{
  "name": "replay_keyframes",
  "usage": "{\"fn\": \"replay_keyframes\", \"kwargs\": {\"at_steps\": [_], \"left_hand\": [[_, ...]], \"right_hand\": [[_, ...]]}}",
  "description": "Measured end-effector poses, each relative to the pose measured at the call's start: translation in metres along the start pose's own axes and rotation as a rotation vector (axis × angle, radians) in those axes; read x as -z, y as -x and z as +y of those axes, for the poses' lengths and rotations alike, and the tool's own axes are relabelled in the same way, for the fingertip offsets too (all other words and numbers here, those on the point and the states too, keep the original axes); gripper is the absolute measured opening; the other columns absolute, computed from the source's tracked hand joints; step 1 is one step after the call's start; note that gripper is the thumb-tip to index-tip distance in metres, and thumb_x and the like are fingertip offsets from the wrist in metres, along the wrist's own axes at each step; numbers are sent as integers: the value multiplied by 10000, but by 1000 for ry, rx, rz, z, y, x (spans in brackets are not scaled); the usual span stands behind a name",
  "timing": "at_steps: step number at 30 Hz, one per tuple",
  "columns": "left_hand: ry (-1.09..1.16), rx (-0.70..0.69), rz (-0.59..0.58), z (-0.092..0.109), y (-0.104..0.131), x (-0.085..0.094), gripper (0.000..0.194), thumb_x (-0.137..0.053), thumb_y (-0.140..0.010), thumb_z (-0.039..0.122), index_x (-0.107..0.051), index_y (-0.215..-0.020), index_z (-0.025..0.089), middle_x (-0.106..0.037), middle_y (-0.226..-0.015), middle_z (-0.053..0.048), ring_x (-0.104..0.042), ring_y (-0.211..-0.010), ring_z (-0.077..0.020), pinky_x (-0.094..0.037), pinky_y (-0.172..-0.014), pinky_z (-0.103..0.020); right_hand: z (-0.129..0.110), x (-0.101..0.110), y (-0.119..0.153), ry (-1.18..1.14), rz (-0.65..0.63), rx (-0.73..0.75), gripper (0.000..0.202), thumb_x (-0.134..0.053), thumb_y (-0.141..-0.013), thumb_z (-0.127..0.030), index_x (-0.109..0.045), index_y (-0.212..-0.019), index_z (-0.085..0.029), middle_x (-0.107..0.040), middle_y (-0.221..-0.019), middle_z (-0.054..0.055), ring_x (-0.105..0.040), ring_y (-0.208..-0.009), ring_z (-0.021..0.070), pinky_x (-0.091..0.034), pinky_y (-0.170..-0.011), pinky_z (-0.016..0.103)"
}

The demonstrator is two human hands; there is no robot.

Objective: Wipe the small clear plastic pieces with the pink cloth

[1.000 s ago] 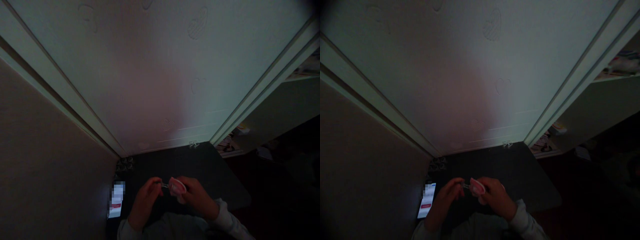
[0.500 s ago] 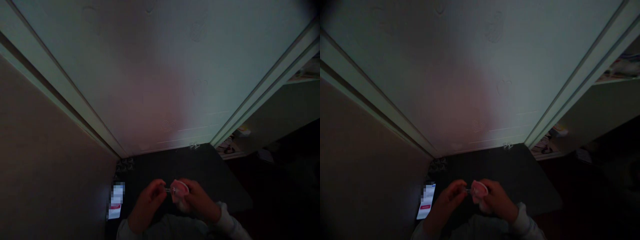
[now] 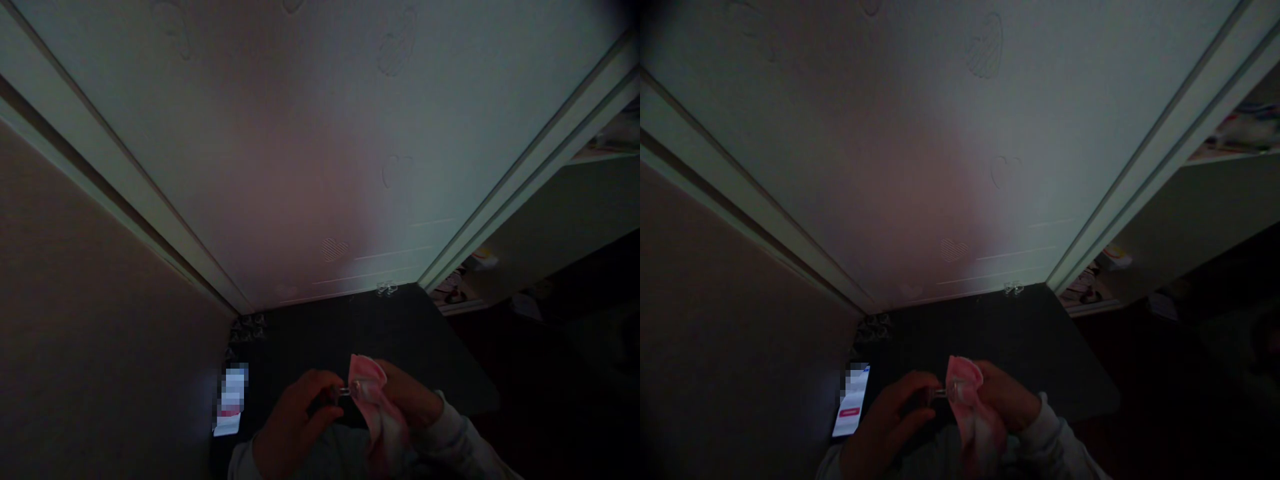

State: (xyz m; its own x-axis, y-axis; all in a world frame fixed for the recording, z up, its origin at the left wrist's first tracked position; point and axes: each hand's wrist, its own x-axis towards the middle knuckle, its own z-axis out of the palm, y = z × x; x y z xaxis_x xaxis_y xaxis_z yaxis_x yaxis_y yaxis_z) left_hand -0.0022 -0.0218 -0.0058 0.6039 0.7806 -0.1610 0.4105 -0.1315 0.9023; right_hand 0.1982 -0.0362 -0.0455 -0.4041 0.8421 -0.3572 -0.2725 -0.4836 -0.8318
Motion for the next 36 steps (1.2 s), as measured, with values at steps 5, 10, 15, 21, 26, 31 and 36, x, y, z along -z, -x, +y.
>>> {"fn": "replay_keyframes", "kwargs": {"at_steps": [5,10,15,21,26,31,36], "left_hand": [[5,27,-8,-5,1,-1,277,-556,-805,223,-621,-1071,188,-665,-927,-42,-596,-834,-192,-436,-766,-261],[-4,47,-2,-7,3,0,272,-554,-805,263,-631,-1052,179,-688,-966,-56,-616,-859,-204,-447,-784,-268],[-17,56,49,-7,1,4,242,-559,-797,264,-633,-1015,189,-693,-958,-44,-617,-860,-204,-449,-781,-264],[-16,47,79,-6,-1,6,251,-576,-789,281,-633,-1012,181,-687,-901,-33,-607,-804,-189,-450,-747,-251],[14,47,112,-9,-4,2,263,-523,-818,335,-603,-1018,184,-667,-828,-22,-597,-773,-184,-440,-710,-256],[67,132,152,-7,-9,-4,306,-373,-895,404,-565,-793,188,-554,-617,24,-528,-612,-158,-387,-594,-249],[54,168,183,-3,-11,-5,434,-304,-897,479,-427,-574,216,-417,-541,45,-446,-549,-154,-319,-555,-263]], "right_hand": [[-4,0,1,84,-28,52,245,-733,-626,-315,-550,-585,-158,-479,-573,-54,-376,-557,103,-355,-544,236],[-2,0,1,-37,-16,31,196,-734,-580,-222,-561,-641,-154,-507,-598,-54,-414,-558,100,-365,-544,225],[-2,-6,1,-57,-41,74,90,-666,-630,-178,-596,-679,-151,-551,-619,-43,-467,-589,111,-377,-584,230],[-1,-8,0,135,97,181,21,-618,-645,-171,-601,-650,-160,-556,-609,-39,-475,-602,129,-372,-576,237],[2,-3,0,302,221,262,56,-591,-650,-190,-597,-699,-165,-586,-646,-22,-500,-603,141,-400,-587,253],[1,-3,3,621,257,339,83,-577,-695,-242,-585,-671,-164,-567,-643,-11,-487,-599,144,-358,-556,249],[2,-6,4,812,239,431,124,-518,-744,-246,-540,-638,-185,-536,-611,-17,-461,-564,137,-318,-540,251]]}}
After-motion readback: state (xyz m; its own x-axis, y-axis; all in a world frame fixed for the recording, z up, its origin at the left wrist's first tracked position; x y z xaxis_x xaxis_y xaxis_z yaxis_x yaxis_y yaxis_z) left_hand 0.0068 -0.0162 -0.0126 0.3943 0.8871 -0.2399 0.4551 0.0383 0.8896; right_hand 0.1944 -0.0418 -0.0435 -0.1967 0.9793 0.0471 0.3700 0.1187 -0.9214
